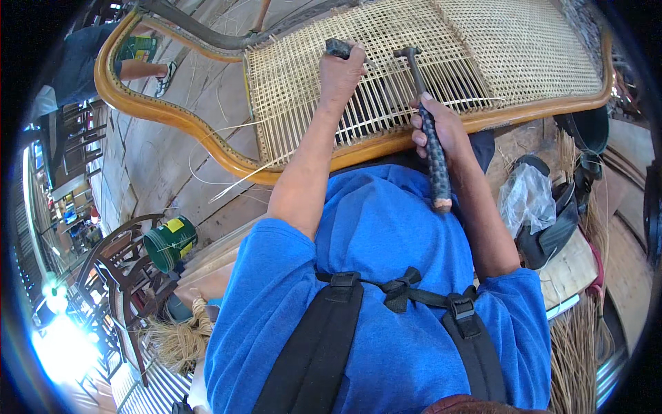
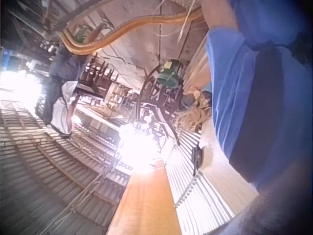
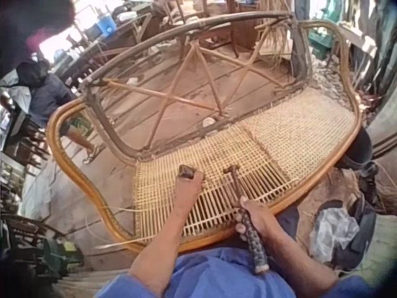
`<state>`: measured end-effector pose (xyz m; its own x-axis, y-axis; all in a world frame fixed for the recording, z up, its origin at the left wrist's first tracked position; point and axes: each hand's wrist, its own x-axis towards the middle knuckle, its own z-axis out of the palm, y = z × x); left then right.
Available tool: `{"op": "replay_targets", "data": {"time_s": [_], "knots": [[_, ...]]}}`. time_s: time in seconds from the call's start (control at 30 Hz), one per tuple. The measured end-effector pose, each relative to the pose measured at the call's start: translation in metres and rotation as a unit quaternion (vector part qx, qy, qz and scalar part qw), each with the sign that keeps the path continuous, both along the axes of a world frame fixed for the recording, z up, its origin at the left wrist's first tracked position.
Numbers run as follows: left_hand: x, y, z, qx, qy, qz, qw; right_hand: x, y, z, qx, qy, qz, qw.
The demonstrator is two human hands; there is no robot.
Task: Repairing a rattan chair seat by weaving new strips and securing them with a hammer and other tools.
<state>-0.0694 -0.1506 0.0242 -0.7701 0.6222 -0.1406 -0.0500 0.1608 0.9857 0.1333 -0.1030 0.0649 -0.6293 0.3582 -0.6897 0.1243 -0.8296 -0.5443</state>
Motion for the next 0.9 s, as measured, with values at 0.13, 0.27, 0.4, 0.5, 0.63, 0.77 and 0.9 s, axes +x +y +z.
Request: {"op": "replay_targets", "data": {"time_s": [0.13,0.27,0.4,0.5,0.63,0.77,0.9], "knots": [[-0.005,0.0,-0.002,-0.037,0.05,-0.032,0.998,-0.007,-0.006,0.002,0.033,-0.036,0.07,0.996],[-0.018,0.001,-0.004,0.042,-0.036,0.017,0.998,-0.004,-0.002,0.002,0.054,-0.024,0.034,0.998],[-0.026,0.008,-0.012,0.04,-0.027,0.028,0.998,-0.01,0.005,0.004,0.064,-0.023,0.026,0.997],[-0.023,0.012,-0.016,0.032,-0.025,0.03,0.999,-0.014,0.006,0.002,0.055,-0.027,0.029,0.998],[-0.023,0.015,-0.023,0.032,-0.02,0.019,0.999,-0.03,0.002,-0.006,0.006,0.022,0.003,1.0],[-0.018,0.018,-0.008,-0.03,0.057,0.006,0.998,-0.026,0.01,-0.01,0.049,0.003,0.051,0.997],[-0.011,0.021,0.004,-0.022,0.03,-0.009,0.999,-0.016,0.016,-0.006,0.037,-0.017,0.015,0.999]]}}
